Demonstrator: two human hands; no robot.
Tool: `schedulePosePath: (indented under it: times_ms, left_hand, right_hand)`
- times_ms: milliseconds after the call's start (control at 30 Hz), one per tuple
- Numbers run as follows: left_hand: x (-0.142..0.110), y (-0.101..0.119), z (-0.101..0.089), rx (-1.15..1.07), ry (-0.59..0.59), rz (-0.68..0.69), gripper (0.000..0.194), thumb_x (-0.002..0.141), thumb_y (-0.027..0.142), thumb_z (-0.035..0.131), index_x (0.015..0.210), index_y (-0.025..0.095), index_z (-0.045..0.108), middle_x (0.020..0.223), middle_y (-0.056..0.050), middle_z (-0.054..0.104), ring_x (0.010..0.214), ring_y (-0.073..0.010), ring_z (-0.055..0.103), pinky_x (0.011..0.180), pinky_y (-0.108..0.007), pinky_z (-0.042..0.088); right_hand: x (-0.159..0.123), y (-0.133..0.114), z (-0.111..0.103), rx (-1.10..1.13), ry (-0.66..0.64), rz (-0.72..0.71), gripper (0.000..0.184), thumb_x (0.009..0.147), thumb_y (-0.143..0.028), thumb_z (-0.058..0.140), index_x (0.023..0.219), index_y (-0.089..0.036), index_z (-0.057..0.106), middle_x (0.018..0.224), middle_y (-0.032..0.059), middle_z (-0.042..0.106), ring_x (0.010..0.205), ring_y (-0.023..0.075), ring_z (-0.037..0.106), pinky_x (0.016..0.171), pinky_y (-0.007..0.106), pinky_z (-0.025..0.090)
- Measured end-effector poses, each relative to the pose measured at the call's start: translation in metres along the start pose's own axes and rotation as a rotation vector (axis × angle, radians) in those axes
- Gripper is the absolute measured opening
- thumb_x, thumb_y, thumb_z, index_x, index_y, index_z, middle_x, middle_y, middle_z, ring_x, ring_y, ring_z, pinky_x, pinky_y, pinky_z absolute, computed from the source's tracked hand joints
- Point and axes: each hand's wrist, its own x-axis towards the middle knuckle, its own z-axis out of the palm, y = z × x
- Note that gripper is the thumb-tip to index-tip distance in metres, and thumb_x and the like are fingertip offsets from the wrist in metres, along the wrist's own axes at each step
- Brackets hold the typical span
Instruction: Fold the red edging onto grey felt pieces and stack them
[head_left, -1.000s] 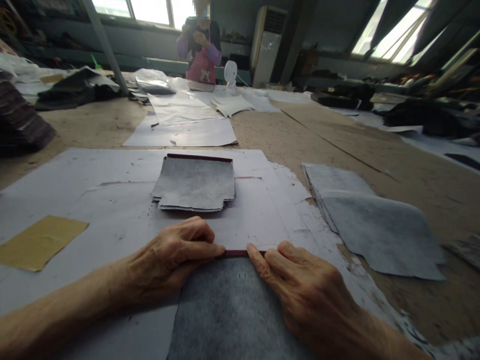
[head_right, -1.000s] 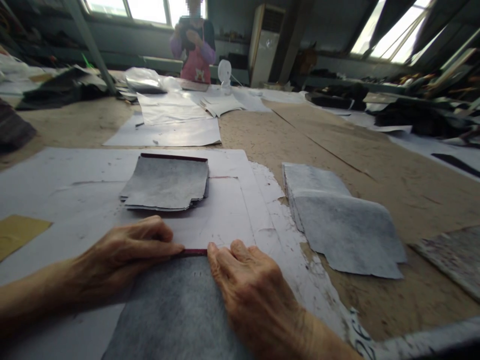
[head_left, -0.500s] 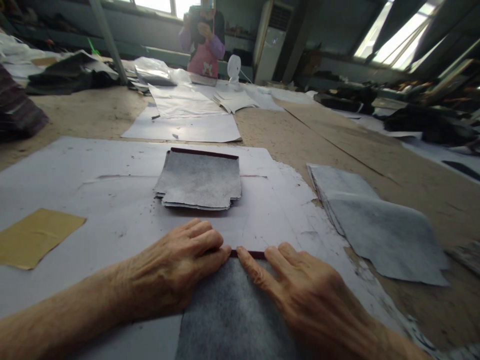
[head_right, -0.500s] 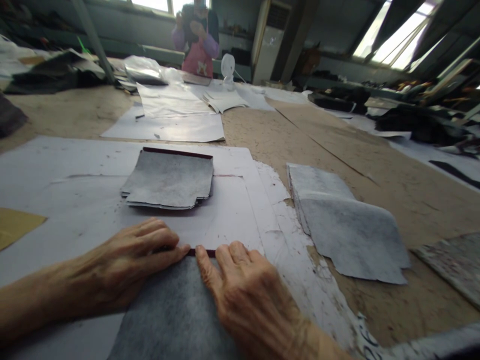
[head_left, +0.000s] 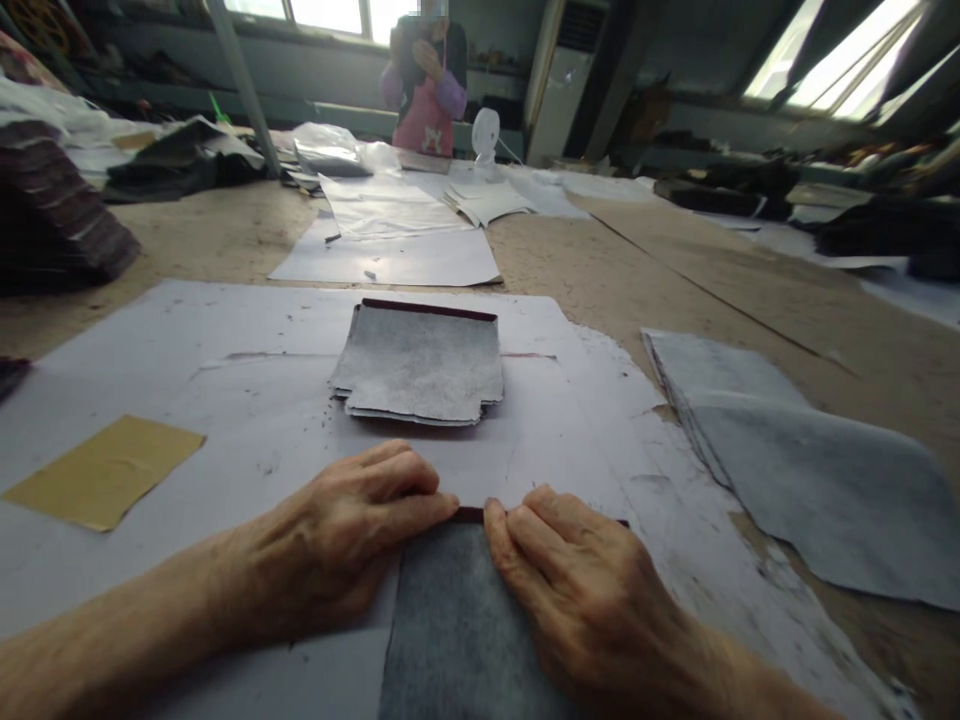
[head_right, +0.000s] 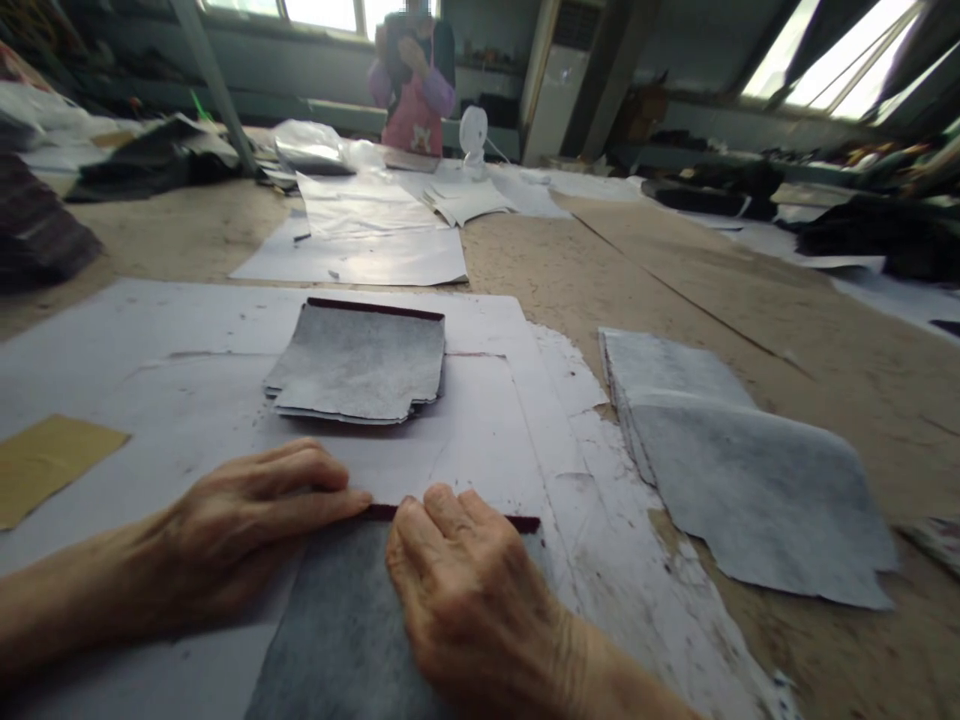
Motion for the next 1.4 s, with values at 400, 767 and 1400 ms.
schedulePosePath:
  times_ms: [400,767,1400]
  left_hand:
    - [-0.003,0.004,0.000,0.098,-0.035,0.057,0.032,0.078,-0.001,0.033,0.105,0.007,0.048,0.083,-0.010,0.052,0.076,-0.0182,0.046,0.068,-0.035,0.043]
    - [-0.018,0.031,-0.014,0.132,-0.007,-0.068,0.032,0.078,0.011,0.039,0.108,0.010,0.051,0.088,-0.010,0.060,0.074,-0.0190,0.053,0.065,-0.035,0.045]
    - [-0.011,0.043,-0.012,0.230,-0.058,-0.028,0.034,0.082,0.005,0.027,0.067,0.009,0.057,0.068,-0.008,0.056,0.062,-0.0161,0.049,0.063,-0.035,0.044]
  right_hand:
    - [0.007,-0.004,-0.002,-0.071,-0.123,-0.009,0.034,0.082,-0.005,0.035,0.110,-0.002,0.056,0.078,0.0093,0.057,0.068,0.0199,0.048,0.059,0.032,0.042]
    - [0.015,0.007,0.013,0.265,-0.041,-0.033,0.032,0.079,-0.004,0.036,0.104,-0.003,0.056,0.082,0.0128,0.054,0.073,0.0210,0.045,0.062,0.037,0.044]
    - [0.021,0.008,0.012,0.268,-0.216,0.045,0.045,0.079,-0.006,0.036,0.121,-0.016,0.049,0.081,0.0085,0.045,0.074,0.0203,0.042,0.058,0.033,0.042]
